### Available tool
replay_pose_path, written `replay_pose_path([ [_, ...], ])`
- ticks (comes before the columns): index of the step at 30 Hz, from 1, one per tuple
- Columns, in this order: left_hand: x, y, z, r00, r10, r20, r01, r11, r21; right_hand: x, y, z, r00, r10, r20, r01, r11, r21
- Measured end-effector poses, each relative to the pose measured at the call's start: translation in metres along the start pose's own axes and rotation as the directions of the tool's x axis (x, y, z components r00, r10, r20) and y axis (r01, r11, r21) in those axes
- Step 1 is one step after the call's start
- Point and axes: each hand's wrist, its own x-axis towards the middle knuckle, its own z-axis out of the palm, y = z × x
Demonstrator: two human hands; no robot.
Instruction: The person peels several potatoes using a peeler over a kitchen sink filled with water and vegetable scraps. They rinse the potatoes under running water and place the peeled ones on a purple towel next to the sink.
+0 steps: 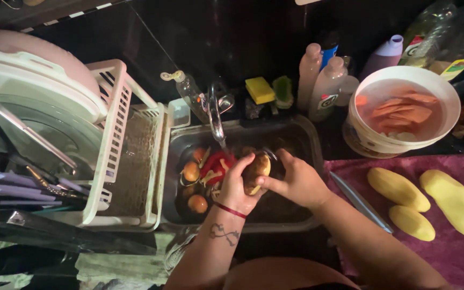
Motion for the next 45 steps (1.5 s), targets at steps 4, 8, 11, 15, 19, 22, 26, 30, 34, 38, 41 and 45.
replay_pose_path([
  [4, 0.020, 0.001, -0.003, 0.997, 0.031, -0.066, -0.032, 0.999, -0.003, -0.009, 0.005, 0.017, 0.999, 0.017, -0.031, -0.019, 0.997, -0.076],
  [8, 0.021, 0.006, 0.004, 0.987, 0.156, -0.021, -0.152, 0.979, 0.132, -0.033, -0.017, 0.038, 0.976, -0.205, -0.067, 0.193, 0.968, -0.159],
  [11, 0.031, 0.016, 0.004, 0.998, 0.061, -0.025, -0.055, 0.979, 0.197, -0.042, -0.022, 0.038, 0.970, -0.238, -0.045, 0.235, 0.970, -0.053],
  [15, 0.041, 0.016, -0.003, 0.996, 0.081, 0.038, -0.084, 0.993, 0.079, -0.025, 0.002, 0.024, 0.980, -0.153, -0.129, 0.165, 0.982, 0.094],
  [19, -0.009, 0.011, 0.009, 0.996, 0.069, 0.061, -0.069, 0.998, -0.014, 0.000, -0.009, -0.004, 0.982, -0.142, -0.125, 0.145, 0.989, 0.017],
  [22, -0.002, 0.006, 0.003, 0.995, 0.040, 0.092, -0.032, 0.996, -0.085, 0.008, -0.007, -0.001, 0.979, -0.181, -0.093, 0.178, 0.983, -0.035],
  [26, 0.005, 0.003, 0.013, 0.993, 0.121, 0.008, -0.119, 0.984, -0.133, 0.001, -0.008, 0.012, 0.978, -0.158, -0.138, 0.144, 0.984, -0.107],
  [30, 0.037, 0.002, -0.001, 0.977, 0.176, -0.122, -0.188, 0.978, -0.094, -0.016, 0.009, 0.044, 0.981, -0.152, -0.118, 0.120, 0.961, -0.248],
  [34, 0.019, 0.010, 0.001, 0.985, 0.155, 0.079, -0.149, 0.986, -0.081, -0.033, 0.011, 0.059, 0.965, -0.262, -0.030, 0.258, 0.961, -0.097],
  [38, 0.011, 0.008, 0.001, 0.981, 0.168, 0.092, -0.166, 0.986, -0.033, -0.013, 0.008, 0.031, 0.988, -0.126, -0.092, 0.129, 0.991, 0.029],
  [41, 0.003, 0.007, 0.012, 0.991, 0.124, -0.052, -0.126, 0.991, -0.048, 0.014, -0.004, 0.012, 0.992, 0.032, -0.126, -0.033, 0.999, -0.009],
  [45, 0.049, -0.008, -0.010, 0.985, 0.101, -0.137, -0.109, 0.993, -0.051, 0.027, 0.005, 0.030, 0.989, 0.032, -0.147, -0.066, 0.971, -0.231],
])
